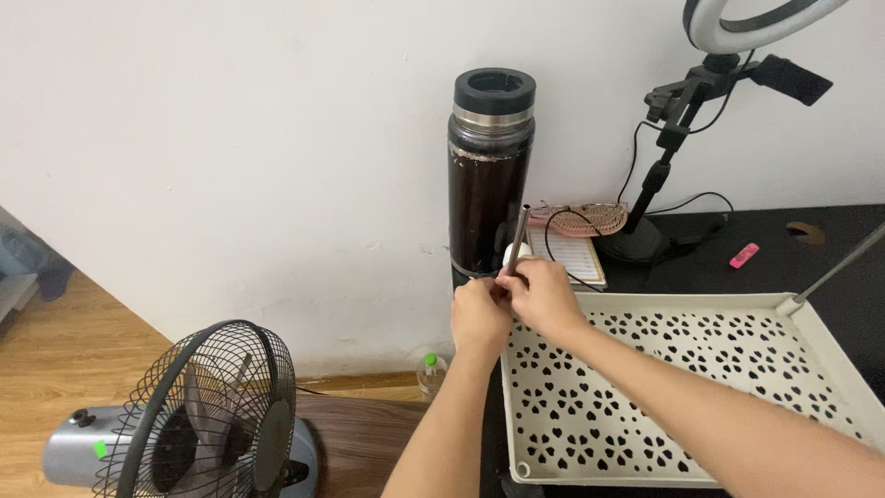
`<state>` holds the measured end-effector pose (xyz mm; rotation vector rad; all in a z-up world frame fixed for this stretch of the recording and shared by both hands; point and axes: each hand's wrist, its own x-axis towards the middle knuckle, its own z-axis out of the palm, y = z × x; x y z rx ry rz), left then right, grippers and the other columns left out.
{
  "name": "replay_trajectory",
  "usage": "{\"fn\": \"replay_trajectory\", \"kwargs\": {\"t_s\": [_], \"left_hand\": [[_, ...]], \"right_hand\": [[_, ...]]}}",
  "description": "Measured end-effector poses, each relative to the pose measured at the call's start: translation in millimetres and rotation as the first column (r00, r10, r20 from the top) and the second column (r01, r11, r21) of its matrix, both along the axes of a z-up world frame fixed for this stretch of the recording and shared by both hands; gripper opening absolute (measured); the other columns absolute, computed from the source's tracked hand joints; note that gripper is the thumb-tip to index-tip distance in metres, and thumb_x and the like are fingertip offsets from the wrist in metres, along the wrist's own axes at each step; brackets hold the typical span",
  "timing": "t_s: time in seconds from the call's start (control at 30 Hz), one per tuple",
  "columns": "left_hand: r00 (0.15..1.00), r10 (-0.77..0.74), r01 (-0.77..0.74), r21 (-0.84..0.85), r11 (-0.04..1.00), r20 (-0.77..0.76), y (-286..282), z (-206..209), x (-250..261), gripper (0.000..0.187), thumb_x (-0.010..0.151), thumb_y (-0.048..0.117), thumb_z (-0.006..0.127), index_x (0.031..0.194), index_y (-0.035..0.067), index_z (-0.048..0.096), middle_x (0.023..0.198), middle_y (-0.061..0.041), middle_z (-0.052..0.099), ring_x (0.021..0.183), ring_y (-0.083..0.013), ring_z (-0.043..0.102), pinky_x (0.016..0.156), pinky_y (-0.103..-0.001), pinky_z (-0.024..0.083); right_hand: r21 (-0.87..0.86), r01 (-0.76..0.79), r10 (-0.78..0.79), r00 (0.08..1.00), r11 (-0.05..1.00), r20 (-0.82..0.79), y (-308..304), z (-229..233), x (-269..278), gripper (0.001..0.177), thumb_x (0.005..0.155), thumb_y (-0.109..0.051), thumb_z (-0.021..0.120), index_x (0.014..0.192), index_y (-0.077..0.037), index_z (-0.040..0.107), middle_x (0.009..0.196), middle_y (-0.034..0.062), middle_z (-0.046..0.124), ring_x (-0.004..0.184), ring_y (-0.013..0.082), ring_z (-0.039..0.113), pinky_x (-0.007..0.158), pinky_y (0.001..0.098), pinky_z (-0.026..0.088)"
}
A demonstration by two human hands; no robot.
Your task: The person assembles two perforated white trays by inserting metal rods and attaching black plastic clips. They repeatedly insert, remove, and reposition the rods and clips while aligning the trays on a black desk.
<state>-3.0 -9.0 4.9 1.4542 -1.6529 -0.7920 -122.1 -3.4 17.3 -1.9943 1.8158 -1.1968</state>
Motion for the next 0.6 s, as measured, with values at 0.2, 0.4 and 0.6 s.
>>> {"fn": "replay_trajectory", "kwargs": {"t_s": [0.2,0.4,0.6], "left_hand": [[0.999,-0.035,0.036,0.058,0.998,-0.02,5.0,0.1,2.6,0.021,0.085,0.022,0.072,0.093,0.003,0.076,0.084,-0.019,0.074,0.083,-0.037,0.072,0.074,-0.046,0.056],[1.0,-0.014,0.015,-0.051,0.999,0.024,5.2,0.0,2.9,0.018,0.09,0.02,0.069,0.091,0.004,0.077,0.086,-0.019,0.074,0.086,-0.0385,0.072,0.076,-0.047,0.056],[0.998,-0.035,0.041,-0.098,0.994,0.059,2.7,-2.2,2.9,0.021,0.08,0.01,0.067,0.097,0.012,0.08,0.09,-0.019,0.074,0.09,-0.0394,0.071,0.079,-0.049,0.057]], "right_hand": [[0.137,-0.137,0.133,0.99,0.981,0.042,0.5,17.2,-9.5,0.015,0.086,-0.012,0.07,0.087,0.003,0.074,0.09,0.0136,0.076,0.073,0.0281,0.072,0.07,0.0402,0.056],[-0.006,0.216,-0.209,0.949,0.976,0.237,28.0,13.1,32.7,0.02,0.087,-0.017,0.075,0.089,0.001,0.066,0.08,0.0152,0.073,0.068,0.0271,0.073,0.065,0.0381,0.056],[-0.097,0.177,-0.161,0.974,0.979,0.16,21.4,15.6,31.7,0.008,0.088,-0.005,0.069,0.087,0.002,0.068,0.078,0.0179,0.073,0.066,0.0303,0.071,0.063,0.0404,0.054]]}}
